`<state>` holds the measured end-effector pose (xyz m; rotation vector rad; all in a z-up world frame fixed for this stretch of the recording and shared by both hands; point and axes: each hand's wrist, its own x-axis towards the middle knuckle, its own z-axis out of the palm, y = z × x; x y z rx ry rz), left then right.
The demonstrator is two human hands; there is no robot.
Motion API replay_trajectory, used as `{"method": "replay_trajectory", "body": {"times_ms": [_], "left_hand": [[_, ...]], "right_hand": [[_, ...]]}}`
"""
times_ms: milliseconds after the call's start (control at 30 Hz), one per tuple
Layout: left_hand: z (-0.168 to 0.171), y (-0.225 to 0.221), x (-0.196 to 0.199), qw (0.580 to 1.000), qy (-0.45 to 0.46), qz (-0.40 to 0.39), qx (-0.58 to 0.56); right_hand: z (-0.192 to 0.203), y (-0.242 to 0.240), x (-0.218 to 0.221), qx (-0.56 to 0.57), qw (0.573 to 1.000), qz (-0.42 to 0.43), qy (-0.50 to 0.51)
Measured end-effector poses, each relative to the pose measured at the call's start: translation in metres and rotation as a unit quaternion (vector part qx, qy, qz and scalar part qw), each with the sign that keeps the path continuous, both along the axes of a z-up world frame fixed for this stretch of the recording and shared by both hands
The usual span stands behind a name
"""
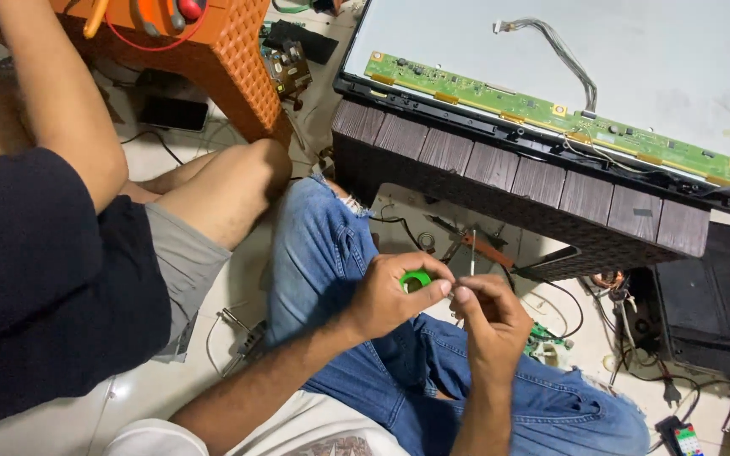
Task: Removing a long circuit board from a display panel using a screwdriver and manual manipulation
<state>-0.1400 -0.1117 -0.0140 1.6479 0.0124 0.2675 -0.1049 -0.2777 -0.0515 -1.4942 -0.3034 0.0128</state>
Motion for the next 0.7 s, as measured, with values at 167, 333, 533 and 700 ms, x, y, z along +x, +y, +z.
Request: {"method": "replay_trajectory", "body": {"times_ms": [167, 333, 533, 700], "left_hand": [[-0.011, -0.012, -0.005, 0.999, 0.03, -0.013, 0.041], [-0.028, -0.022, -0.014, 0.995, 0.074, -0.02, 0.059], [-0.043, -0.036, -0.036, 0.998, 0.035, -0.04, 0.039], [-0.047, -0.042, -0.051, 0.997, 0.038, -0.062, 0.013]], "right_hand": [[-0.021, -0.013, -0.011, -0.014, 0.999, -0.019, 0.026], [-0.03, -0.018, -0.02, -0.005, 0.999, -0.043, 0.029], [-0.049, -0.027, -0.03, 0.107, 0.989, -0.084, 0.06], [-0.074, -0.034, -0.039, 0.165, 0.967, -0.147, 0.126]]}}
